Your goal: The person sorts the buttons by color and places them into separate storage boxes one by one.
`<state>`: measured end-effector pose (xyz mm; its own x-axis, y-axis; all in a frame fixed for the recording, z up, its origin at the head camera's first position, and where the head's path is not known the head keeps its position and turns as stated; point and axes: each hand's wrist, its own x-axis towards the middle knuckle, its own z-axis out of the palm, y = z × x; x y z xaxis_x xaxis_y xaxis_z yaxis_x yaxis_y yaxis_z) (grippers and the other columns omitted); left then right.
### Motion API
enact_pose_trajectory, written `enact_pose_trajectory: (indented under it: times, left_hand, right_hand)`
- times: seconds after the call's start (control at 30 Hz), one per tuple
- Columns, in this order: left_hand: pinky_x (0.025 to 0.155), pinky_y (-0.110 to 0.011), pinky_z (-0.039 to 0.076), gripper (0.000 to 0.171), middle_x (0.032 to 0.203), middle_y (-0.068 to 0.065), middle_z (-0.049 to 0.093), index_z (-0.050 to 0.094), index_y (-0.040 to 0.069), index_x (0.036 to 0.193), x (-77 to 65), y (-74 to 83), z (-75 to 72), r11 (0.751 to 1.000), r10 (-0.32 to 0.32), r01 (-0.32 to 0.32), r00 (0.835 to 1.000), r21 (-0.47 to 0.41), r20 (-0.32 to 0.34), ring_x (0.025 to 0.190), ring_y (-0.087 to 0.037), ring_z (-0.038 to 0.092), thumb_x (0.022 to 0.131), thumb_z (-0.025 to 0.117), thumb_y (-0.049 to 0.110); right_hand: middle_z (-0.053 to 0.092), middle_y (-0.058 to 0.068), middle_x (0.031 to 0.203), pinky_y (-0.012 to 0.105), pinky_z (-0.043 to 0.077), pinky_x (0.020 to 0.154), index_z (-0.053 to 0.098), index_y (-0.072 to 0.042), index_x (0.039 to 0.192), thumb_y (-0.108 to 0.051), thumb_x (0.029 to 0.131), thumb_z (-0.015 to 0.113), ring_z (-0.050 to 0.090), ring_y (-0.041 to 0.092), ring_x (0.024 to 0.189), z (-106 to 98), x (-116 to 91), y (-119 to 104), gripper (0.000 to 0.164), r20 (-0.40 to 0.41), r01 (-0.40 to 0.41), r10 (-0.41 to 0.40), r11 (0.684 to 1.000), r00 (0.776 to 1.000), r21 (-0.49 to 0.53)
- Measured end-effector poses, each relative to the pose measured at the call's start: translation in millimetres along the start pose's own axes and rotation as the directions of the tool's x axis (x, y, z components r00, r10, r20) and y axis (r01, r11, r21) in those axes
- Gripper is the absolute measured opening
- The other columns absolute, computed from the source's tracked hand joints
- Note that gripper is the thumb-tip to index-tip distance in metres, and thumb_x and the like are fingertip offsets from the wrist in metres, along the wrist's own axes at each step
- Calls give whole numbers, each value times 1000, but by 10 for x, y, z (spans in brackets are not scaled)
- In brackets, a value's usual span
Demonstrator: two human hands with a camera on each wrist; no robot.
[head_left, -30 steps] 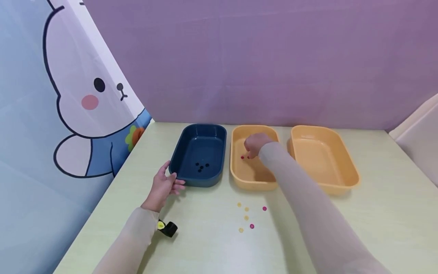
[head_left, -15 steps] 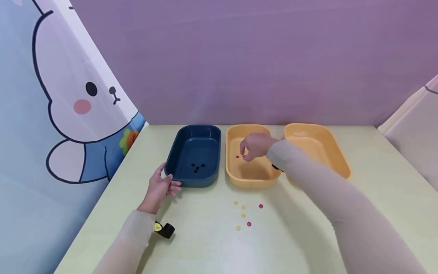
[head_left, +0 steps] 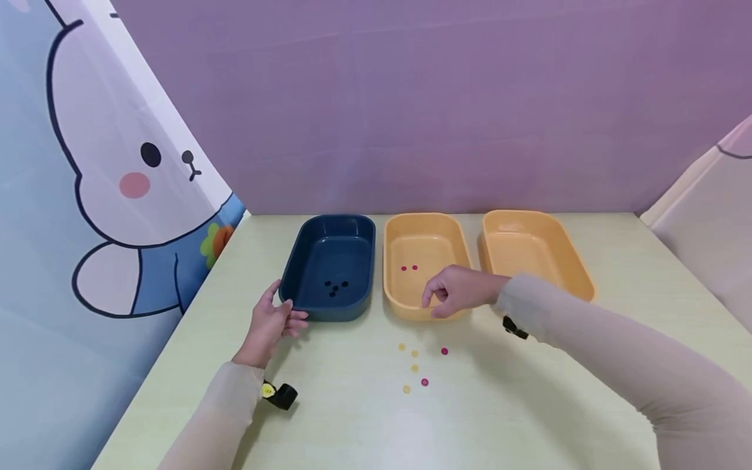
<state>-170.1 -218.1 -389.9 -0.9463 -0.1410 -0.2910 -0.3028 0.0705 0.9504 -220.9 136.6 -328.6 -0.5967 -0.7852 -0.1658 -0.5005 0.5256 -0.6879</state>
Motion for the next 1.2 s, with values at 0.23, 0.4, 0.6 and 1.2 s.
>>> enact_pose_trajectory:
  times: [0.23,0.4,0.6,1.2]
  left_hand:
    - [52,-21,49,61,72,2,67,1,14,155,-9,23,2,1000,18,-18,1000,-3,5,56,-8,65,105,34,9]
    - [53,-21,50,61,74,3,67,-1,14,155,-17,30,-31,999,32,-32,999,1,12,57,-7,65,105,34,9]
    - [54,-21,50,62,75,2,68,-2,15,155,-30,-21,-70,1000,11,-11,1000,10,23,57,-8,65,105,35,9]
    - [51,-20,49,61,72,4,67,0,16,155,0,-39,12,999,27,-26,999,-26,22,55,-6,64,105,34,9]
  right_hand:
    - [39,-10,57,20,38,56,69,3,93,-1,78,69,34,2,53,93,-200,111,15,-26,10,-9,999,1000,38]
    - [36,-11,56,19,36,56,70,-1,93,-3,79,71,33,1,52,226,-301,80,14,-12,16,-16,999,1000,38]
    - [39,-10,58,19,34,55,70,-3,96,-7,81,72,35,3,54,428,-430,45,15,-19,-13,16,989,1000,144]
    - [58,-3,71,17,28,42,61,1,102,-6,81,70,33,5,43,824,-451,261,24,-116,-315,475,727,872,611]
